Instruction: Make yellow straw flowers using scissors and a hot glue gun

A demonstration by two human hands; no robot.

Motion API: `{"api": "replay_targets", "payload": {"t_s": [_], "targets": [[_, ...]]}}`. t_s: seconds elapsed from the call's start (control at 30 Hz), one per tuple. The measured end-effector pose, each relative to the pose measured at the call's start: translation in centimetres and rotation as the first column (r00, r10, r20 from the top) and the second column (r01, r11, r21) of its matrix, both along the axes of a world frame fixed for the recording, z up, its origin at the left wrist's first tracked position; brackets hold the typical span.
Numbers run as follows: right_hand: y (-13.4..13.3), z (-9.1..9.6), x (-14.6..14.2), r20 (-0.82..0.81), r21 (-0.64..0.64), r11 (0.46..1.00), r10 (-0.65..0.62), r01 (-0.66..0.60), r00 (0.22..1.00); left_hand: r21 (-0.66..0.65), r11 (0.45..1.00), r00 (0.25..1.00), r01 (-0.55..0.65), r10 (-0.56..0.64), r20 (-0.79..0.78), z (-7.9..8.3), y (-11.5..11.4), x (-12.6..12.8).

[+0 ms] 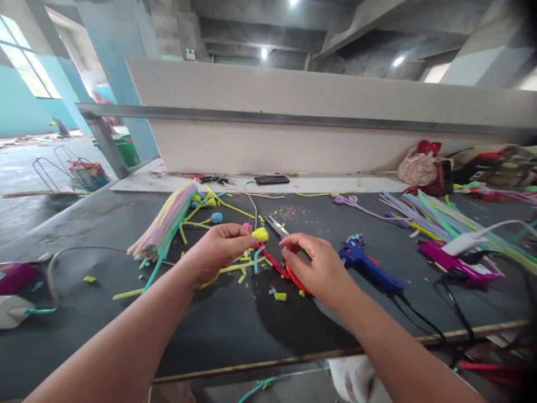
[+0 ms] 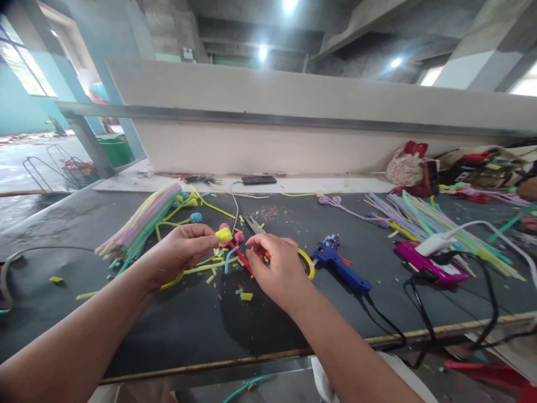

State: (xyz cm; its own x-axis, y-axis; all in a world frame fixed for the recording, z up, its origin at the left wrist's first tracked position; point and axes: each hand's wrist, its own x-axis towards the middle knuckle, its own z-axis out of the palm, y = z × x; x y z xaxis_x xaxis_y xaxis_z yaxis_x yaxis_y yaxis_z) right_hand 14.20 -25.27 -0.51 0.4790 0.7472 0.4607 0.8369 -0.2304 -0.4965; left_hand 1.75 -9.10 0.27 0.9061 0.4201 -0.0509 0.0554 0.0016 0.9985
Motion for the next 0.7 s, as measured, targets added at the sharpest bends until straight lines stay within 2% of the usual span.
{"api": "replay_targets", "payload": {"t_s": [0.2, 0.33, 0.53, 0.7], "targets": [[0.2, -0.5, -0.3, 0.073, -0.146, 0.988, 0.055, -0.044, 0.996, -0.091, 0.996, 0.997, 0.013, -0.006, 0.075, -0.1, 0.7, -0.3], [0.7, -0.8, -0.8, 0.085, -0.197, 0.977, 0.099, -0.080, 0.992, -0.175, 0.984, 0.996, 0.015, 0.001, 0.092, 0.2, 1.0, -0.5], [3.2, -2.1, -2.6, 0.152, -0.295, 0.924, 0.296, -0.243, 0.943, -0.195, 0.980, 0.992, 0.039, -0.015, 0.124, 0.2, 1.2, -0.5], [5.0, -3.7, -3.2, 0.211, -0.382, 0.905, 0.283, -0.187, 0.936, -0.216, 0.974, 0.988, 0.072, -0.041, 0.147, 0.0, 1.2, -0.4]]}}
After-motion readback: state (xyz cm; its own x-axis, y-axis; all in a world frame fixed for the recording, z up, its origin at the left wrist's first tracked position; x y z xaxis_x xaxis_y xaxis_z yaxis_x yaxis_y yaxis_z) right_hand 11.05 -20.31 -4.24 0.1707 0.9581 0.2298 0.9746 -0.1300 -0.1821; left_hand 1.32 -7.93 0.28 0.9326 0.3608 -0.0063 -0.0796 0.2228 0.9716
